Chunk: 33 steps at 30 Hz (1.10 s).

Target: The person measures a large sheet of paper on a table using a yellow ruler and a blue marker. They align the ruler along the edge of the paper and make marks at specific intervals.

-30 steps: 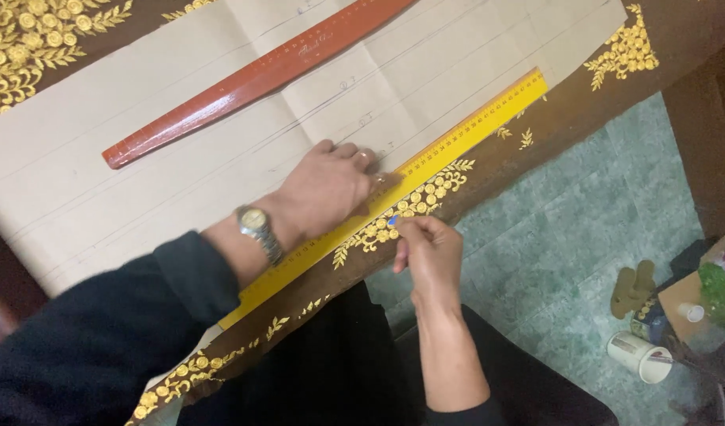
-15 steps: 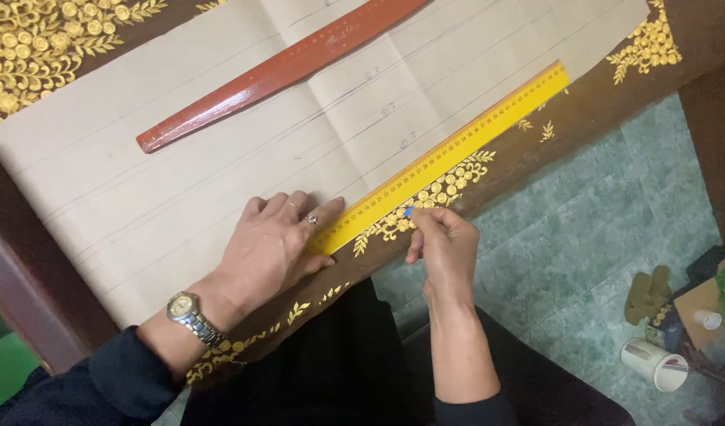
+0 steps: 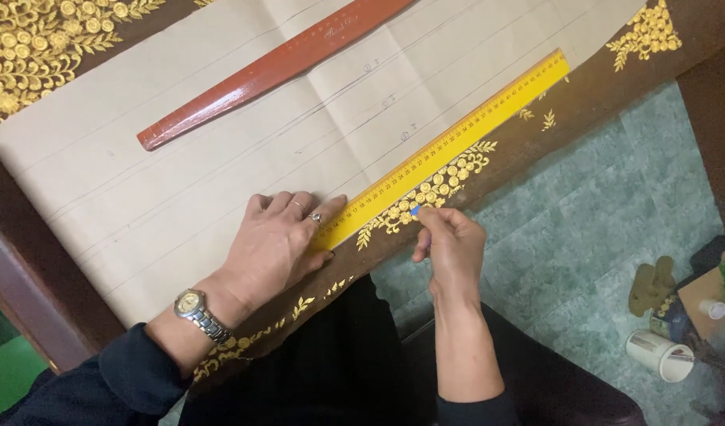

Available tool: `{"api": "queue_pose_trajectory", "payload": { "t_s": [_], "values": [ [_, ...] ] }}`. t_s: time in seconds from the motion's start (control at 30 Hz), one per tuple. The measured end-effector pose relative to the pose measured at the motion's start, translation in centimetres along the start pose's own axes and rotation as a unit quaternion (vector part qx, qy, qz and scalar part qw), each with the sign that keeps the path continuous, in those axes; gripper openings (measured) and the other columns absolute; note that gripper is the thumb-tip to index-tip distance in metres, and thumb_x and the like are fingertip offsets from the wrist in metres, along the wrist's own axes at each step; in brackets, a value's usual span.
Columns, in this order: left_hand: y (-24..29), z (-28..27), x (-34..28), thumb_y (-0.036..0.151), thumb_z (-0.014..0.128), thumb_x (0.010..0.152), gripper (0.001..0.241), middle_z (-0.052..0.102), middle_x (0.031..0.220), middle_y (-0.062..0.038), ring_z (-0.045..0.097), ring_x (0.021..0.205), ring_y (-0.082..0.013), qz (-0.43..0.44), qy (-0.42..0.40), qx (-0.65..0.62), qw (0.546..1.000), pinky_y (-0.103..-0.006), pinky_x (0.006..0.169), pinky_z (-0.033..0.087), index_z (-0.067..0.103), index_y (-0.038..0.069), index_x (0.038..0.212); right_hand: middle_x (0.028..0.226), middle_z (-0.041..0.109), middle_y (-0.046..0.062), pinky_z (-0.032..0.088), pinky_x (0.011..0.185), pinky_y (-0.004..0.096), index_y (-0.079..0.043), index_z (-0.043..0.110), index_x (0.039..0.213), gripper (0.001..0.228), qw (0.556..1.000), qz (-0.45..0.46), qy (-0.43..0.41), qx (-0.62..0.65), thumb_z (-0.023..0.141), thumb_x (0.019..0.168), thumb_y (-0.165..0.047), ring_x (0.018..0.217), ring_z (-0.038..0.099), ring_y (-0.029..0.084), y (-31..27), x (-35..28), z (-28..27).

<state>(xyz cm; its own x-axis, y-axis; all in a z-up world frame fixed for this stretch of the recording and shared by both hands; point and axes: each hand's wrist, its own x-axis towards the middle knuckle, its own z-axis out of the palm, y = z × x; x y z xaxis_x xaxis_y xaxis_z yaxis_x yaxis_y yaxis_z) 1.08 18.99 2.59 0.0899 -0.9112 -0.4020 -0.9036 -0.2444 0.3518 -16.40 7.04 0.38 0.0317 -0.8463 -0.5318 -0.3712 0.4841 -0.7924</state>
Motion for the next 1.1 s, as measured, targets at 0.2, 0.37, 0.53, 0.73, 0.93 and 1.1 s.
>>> {"api": "queue_pose_trajectory", "payload": {
  "t_s": [0.2, 0.37, 0.53, 0.73, 0.93, 1.1],
  "values": [
    [0.0, -0.1, 0.1, 0.034, 0.074, 0.079, 0.072, 0.063, 0.108, -0.005, 0.059, 0.1, -0.0204, 0.0, 0.004, 0.0, 1.0, -0.0384, 0.089, 0.041, 0.045, 0.022, 0.144, 0.046, 0.046, 0.008, 0.039, 0.036, 0.023, 0.008, 0.066, 0.086, 0.013, 1.0, 0.006, 0.005, 0.01, 0.064, 0.079, -0.002, 0.03, 0.047, 0.015, -0.2, -0.2, 0.1],
    [0.2, 0.1, 0.0, 0.035, 0.074, 0.079, 0.071, 0.063, 0.108, -0.004, 0.058, 0.1, -0.0199, 0.002, 0.006, 0.004, 1.0, -0.0393, 0.089, 0.041, 0.047, 0.021, 0.142, 0.046, 0.046, 0.008, 0.039, 0.036, 0.022, 0.008, 0.066, 0.086, 0.013, 1.0, 0.004, 0.004, 0.007, 0.064, 0.079, -0.002, 0.03, 0.047, 0.014, 0.0, 0.0, 0.0],
    [0.1, 0.2, 0.0, 0.035, 0.074, 0.079, 0.071, 0.062, 0.106, -0.003, 0.058, 0.1, -0.0197, 0.005, 0.005, 0.008, 1.0, -0.0398, 0.088, 0.042, 0.046, 0.022, 0.143, 0.046, 0.047, 0.009, 0.039, 0.036, 0.022, 0.007, 0.067, 0.086, 0.012, 1.0, 0.003, 0.002, 0.008, 0.065, 0.079, -0.003, 0.03, 0.048, 0.014, 0.1, 0.2, 0.0],
    [0.2, 0.1, 0.0, 0.035, 0.074, 0.078, 0.072, 0.061, 0.103, -0.002, 0.058, 0.097, -0.0186, 0.006, 0.006, 0.015, 1.0, -0.0397, 0.087, 0.042, 0.045, 0.024, 0.143, 0.046, 0.046, 0.009, 0.038, 0.037, 0.022, 0.008, 0.066, 0.086, 0.013, 1.0, 0.004, 0.002, 0.01, 0.064, 0.08, -0.002, 0.029, 0.047, 0.015, -0.1, 0.0, 0.1],
    [0.5, -0.3, 0.8, 0.029, 0.065, 0.088, 0.051, 0.064, 0.096, -0.005, 0.061, 0.089, -0.0195, 0.029, 0.037, -0.002, 0.999, -0.0365, 0.084, 0.045, 0.054, 0.024, 0.137, 0.046, 0.046, 0.009, 0.038, 0.036, 0.023, 0.008, 0.066, 0.084, 0.012, 1.0, -0.003, 0.003, 0.014, 0.064, 0.08, -0.003, 0.03, 0.047, 0.015, -0.5, 0.0, 0.5],
    [0.4, 0.3, 2.2, 0.024, 0.065, 0.087, 0.037, 0.066, 0.099, -0.005, 0.062, 0.088, -0.0179, 0.075, 0.041, 0.093, 0.992, -0.0341, 0.082, 0.041, 0.064, 0.03, 0.123, 0.046, 0.046, 0.011, 0.038, 0.036, 0.025, 0.008, 0.065, 0.087, 0.015, 1.0, -0.001, 0.004, 0.014, 0.063, 0.079, -0.005, 0.029, 0.047, 0.017, 0.1, 1.0, 0.8]
  ]
}}
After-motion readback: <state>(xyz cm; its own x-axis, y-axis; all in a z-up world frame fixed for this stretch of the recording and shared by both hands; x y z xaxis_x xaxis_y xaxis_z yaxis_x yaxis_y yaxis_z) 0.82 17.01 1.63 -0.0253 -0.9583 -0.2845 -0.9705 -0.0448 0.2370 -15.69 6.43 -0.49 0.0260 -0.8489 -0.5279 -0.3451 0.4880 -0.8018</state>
